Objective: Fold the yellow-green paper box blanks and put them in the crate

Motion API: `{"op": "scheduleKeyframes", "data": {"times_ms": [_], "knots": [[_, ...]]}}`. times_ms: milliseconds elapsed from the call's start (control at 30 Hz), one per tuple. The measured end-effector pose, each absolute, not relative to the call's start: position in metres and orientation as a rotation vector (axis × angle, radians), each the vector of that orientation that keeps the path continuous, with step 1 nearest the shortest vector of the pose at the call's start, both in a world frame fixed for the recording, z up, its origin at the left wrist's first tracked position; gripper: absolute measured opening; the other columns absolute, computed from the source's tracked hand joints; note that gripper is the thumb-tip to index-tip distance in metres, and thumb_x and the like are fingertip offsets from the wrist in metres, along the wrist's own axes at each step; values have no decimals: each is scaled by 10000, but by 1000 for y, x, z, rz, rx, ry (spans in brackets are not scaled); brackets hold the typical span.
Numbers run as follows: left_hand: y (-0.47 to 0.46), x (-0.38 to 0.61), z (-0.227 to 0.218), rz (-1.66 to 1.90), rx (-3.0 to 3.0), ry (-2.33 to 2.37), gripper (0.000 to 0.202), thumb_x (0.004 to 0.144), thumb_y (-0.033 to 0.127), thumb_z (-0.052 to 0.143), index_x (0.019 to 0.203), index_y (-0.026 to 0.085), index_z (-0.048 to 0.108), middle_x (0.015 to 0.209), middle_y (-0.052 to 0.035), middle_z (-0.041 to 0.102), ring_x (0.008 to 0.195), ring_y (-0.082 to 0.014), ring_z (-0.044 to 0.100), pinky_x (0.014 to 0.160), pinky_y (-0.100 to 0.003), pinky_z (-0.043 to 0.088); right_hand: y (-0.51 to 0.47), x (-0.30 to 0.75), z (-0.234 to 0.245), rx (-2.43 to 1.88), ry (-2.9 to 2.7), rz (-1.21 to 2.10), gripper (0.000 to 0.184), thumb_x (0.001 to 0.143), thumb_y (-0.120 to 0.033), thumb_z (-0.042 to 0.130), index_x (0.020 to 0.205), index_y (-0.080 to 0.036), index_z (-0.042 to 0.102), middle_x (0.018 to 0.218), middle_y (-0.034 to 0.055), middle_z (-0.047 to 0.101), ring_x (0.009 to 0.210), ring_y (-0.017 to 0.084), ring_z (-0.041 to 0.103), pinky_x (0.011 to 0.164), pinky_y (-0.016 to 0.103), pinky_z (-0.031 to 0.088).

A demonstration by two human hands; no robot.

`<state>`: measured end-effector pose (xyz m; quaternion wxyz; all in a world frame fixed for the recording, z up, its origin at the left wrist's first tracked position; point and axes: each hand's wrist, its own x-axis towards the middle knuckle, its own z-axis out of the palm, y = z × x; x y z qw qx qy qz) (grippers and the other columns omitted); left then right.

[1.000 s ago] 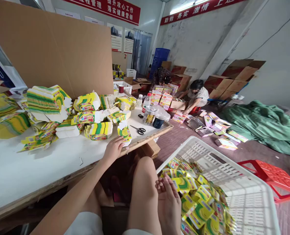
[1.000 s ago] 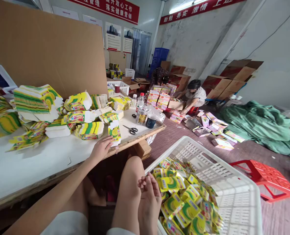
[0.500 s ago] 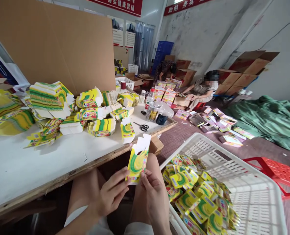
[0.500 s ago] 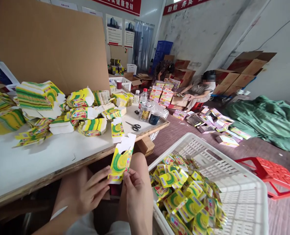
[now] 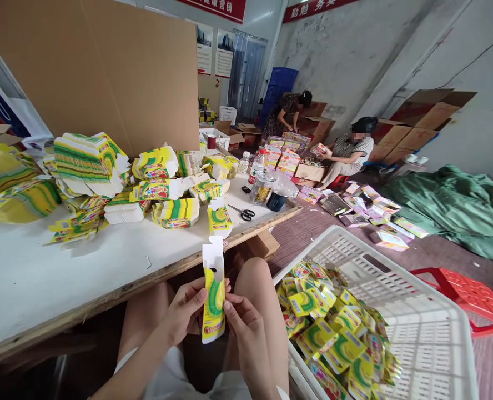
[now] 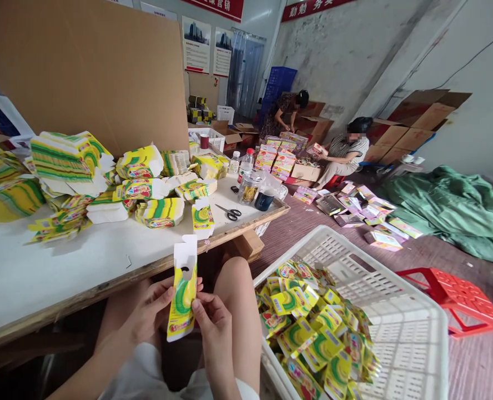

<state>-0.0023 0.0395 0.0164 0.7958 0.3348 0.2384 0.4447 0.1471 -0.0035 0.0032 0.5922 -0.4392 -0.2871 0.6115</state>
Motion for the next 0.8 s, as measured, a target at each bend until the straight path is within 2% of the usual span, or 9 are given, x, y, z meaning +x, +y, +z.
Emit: {"op": "scheduleKeyframes", "data": {"times_ms": [100,367,500,600,733,800], "knots": [[38,-3,14,988,749,602,394,832,394,755,1154,167,745,1159,-156,760,1130,-332,679,986,-439,528,-4,147,6,-1071,-749,1366,315,735,-434,833,913,-187,749,908,76,768,834,221,690,794,342,545],[34,6,13,1049,849,870,377,826,454,732,1047,149,718,1012,-95,775,960,-291,714,779,-334,575,-5,139,-5,-1195,-808,1193,333,782,-498,765,771,-177,676,707,38,691,650,182,618,616,292,522],[34,7,14,1089,946,966,538,800,434,759,1221,178,544,986,-89,771,916,-278,724,755,-333,567,-5,144,-2,-1260,-929,1084,316,812,-492,737,779,-187,663,711,34,678,686,194,620,646,293,522],[32,3,15,1094,986,983,644,809,415,756,1299,219,387,1047,-106,755,927,-277,729,750,-340,561,-4,149,5,-1262,-1040,1064,266,818,-434,750,907,-192,689,838,58,710,759,213,648,703,309,540],[29,-4,21,995,1059,892,620,870,397,698,1347,260,327,1111,-113,732,953,-271,722,773,-350,556,-3,158,14,-1182,-1094,1053,412,866,-371,714,1244,-229,633,1110,93,695,915,229,659,832,346,547],[28,-8,25,921,1078,831,604,890,379,679,1376,276,336,1122,-102,725,974,-261,714,805,-349,548,-2,163,18,-1139,-1125,1095,455,892,-358,688,1322,-249,587,1161,94,682,965,232,651,882,359,534]]}}
